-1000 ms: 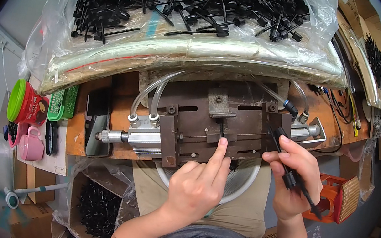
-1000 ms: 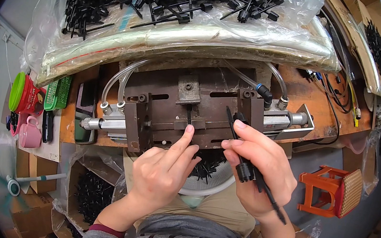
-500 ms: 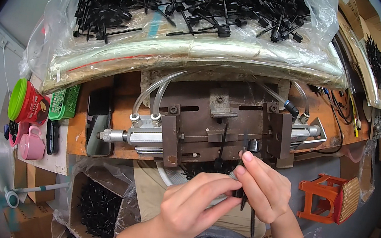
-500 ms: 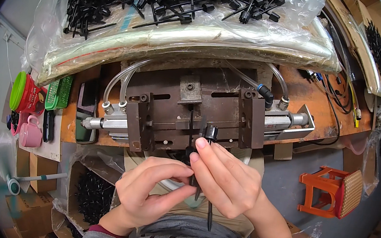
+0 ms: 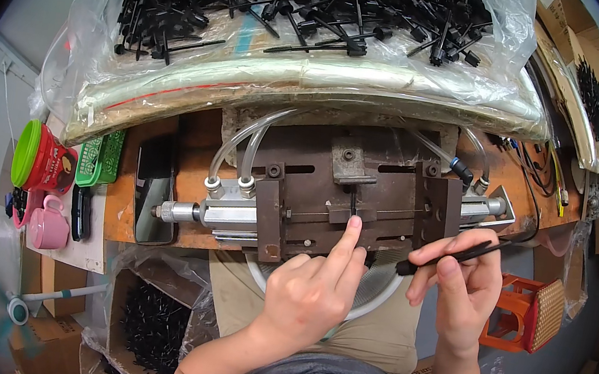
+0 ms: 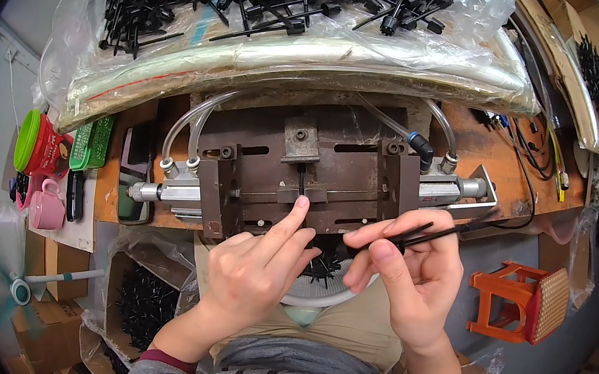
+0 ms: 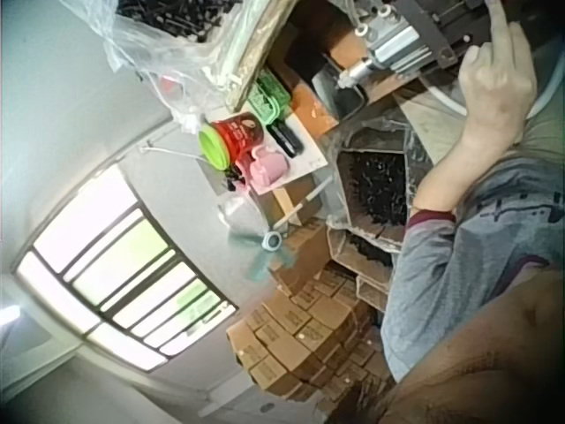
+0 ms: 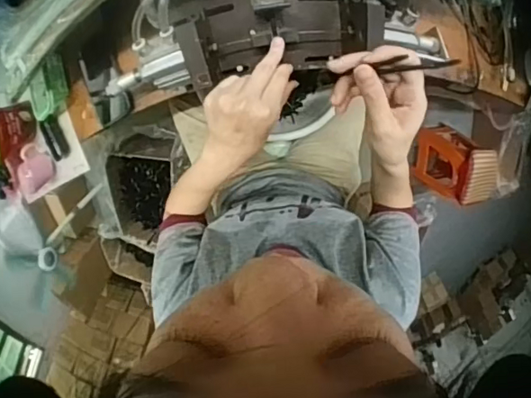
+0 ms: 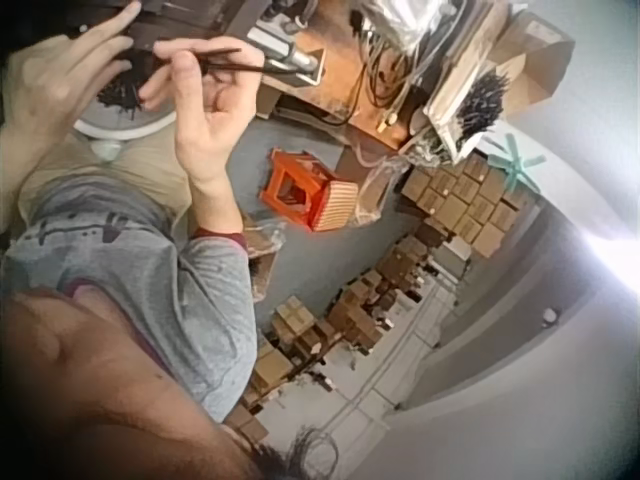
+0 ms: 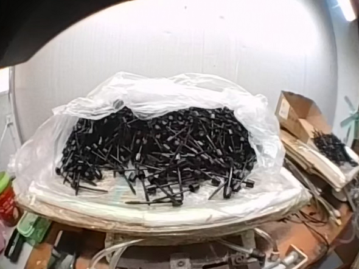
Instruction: Manually assemble black plastic components using a pneumatic jig or vice.
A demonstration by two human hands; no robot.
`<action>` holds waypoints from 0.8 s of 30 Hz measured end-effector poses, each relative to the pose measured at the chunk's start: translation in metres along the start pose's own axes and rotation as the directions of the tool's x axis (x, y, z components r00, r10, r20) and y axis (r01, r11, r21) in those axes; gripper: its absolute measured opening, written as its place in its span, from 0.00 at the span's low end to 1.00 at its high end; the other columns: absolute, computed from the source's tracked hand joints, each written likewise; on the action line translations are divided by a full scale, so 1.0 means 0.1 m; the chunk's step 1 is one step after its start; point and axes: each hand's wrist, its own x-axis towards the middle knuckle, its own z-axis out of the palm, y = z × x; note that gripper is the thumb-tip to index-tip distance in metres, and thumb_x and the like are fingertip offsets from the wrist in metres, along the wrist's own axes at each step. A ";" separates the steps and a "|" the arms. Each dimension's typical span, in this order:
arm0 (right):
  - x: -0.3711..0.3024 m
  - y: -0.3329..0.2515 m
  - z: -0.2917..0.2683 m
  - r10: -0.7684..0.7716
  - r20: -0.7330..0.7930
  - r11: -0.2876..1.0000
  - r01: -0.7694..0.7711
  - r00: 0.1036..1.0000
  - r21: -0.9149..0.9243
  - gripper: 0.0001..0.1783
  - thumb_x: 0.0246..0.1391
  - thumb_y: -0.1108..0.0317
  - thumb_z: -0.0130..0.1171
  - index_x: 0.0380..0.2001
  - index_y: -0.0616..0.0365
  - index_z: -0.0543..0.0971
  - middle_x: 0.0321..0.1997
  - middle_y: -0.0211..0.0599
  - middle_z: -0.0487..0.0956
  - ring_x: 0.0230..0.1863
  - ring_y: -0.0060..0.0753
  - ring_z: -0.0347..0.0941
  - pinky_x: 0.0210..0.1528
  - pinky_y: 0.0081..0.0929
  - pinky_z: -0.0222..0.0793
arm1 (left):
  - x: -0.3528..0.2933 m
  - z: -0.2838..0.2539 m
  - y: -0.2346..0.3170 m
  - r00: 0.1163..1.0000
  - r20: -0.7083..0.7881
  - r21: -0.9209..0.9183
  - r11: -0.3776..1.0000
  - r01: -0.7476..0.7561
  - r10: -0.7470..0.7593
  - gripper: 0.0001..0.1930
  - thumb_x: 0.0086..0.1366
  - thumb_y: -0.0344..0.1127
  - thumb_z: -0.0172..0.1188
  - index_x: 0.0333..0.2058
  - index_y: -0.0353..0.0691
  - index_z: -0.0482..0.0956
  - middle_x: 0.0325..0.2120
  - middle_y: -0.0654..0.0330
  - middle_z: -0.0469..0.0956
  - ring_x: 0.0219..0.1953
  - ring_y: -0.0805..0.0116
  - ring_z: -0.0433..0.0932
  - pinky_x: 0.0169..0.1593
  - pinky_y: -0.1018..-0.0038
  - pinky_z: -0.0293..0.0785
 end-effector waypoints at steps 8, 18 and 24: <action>-0.01 -0.07 0.02 0.296 0.086 0.920 -0.308 0.951 0.243 0.06 0.63 0.76 0.55 0.39 0.64 0.68 0.36 0.41 0.72 0.21 0.31 0.77 0.16 0.21 0.71 | 0.05 -0.16 0.00 0.994 -0.107 -0.532 0.846 -0.045 -0.014 0.17 0.48 0.29 0.76 0.39 0.37 0.85 0.43 0.53 0.84 0.29 0.65 0.84 0.32 0.77 0.80; 0.00 -0.08 0.06 0.132 -0.021 0.971 -0.134 0.991 -0.200 0.20 0.62 0.78 0.57 0.56 0.71 0.74 0.33 0.41 0.82 0.28 0.28 0.81 0.27 0.17 0.74 | -0.12 -0.14 0.04 0.986 -0.064 -0.369 0.922 0.121 -0.155 0.16 0.49 0.27 0.74 0.39 0.35 0.84 0.41 0.55 0.83 0.27 0.69 0.82 0.31 0.75 0.80; -0.03 -0.06 0.04 0.208 0.001 0.960 -0.204 0.978 -0.192 0.24 0.62 0.76 0.57 0.60 0.69 0.69 0.37 0.48 0.84 0.26 0.26 0.81 0.25 0.14 0.70 | -0.03 0.00 0.00 1.000 -0.002 -0.041 0.999 -0.014 0.014 0.14 0.50 0.34 0.72 0.36 0.37 0.84 0.51 0.54 0.81 0.20 0.76 0.76 0.24 0.80 0.69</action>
